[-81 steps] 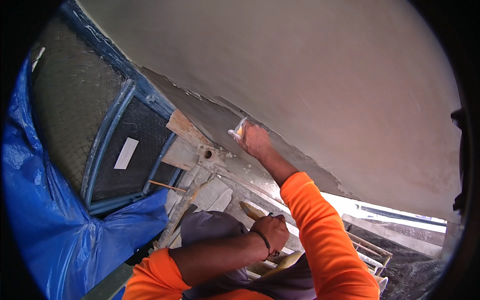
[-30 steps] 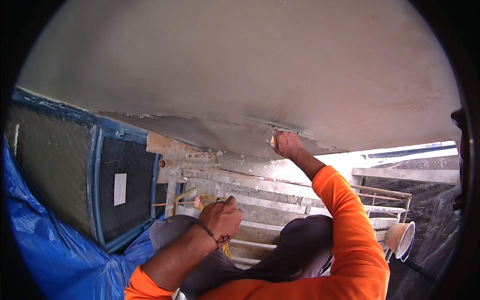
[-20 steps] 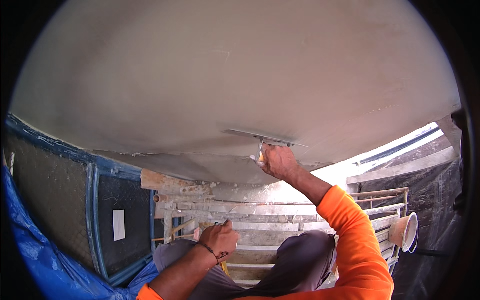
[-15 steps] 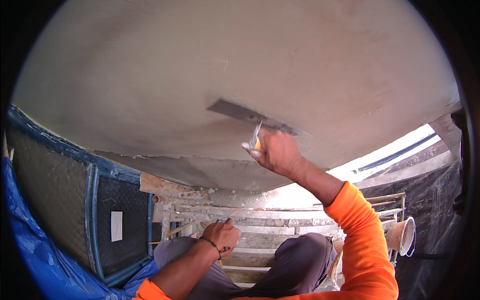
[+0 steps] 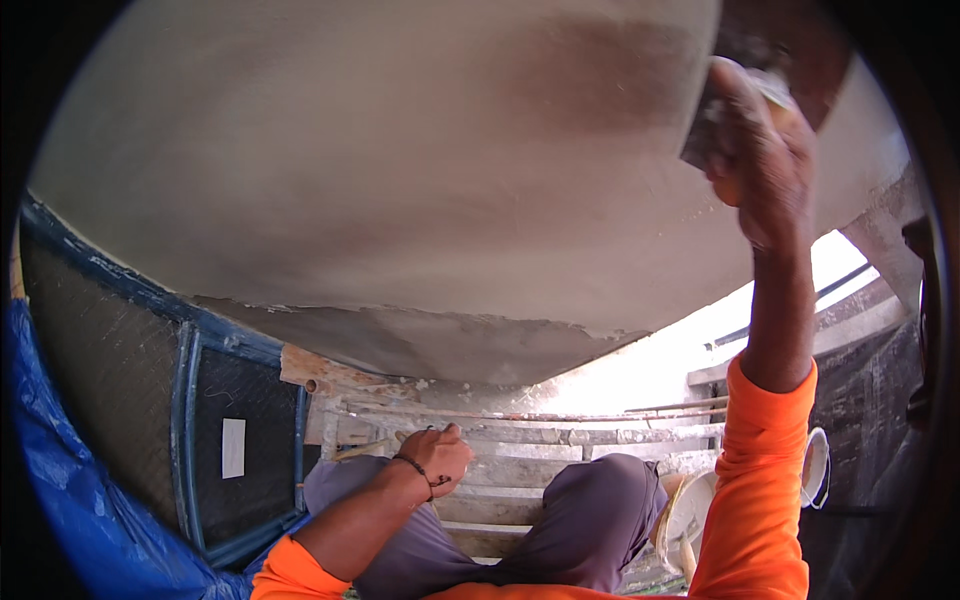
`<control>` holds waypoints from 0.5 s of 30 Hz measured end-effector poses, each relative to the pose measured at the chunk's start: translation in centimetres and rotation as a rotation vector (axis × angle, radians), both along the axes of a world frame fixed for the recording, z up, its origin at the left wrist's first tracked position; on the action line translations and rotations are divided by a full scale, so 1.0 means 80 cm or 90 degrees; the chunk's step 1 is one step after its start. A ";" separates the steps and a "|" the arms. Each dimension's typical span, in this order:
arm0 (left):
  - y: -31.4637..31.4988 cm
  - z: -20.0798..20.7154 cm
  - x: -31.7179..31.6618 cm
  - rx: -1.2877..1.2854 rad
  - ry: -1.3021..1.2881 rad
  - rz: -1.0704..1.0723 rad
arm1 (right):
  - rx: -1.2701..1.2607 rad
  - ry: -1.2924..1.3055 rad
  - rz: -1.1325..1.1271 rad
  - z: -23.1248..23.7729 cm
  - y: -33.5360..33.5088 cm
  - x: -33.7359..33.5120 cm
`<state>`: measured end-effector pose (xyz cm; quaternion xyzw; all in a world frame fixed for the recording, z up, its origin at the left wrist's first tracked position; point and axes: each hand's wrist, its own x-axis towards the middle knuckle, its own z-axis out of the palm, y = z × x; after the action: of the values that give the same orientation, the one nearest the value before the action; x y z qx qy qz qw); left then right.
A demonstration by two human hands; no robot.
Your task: The person stands on scaffolding and uses a trowel to apply and smooth plaster on a ceiling. They periodically dip a brush into a bucket of water and lightly brush the plastered surface, then continue smoothing with the trowel.
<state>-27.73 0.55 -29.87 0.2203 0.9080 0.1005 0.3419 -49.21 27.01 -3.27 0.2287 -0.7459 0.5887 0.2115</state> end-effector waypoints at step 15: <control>0.002 0.000 0.006 0.021 -0.004 0.061 | 0.863 -0.300 0.097 -0.543 0.072 0.042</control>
<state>-27.28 0.70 -29.88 0.1817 0.9146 0.1327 0.3359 -45.89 32.75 -46.69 0.2281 -0.9550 0.0428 -0.1848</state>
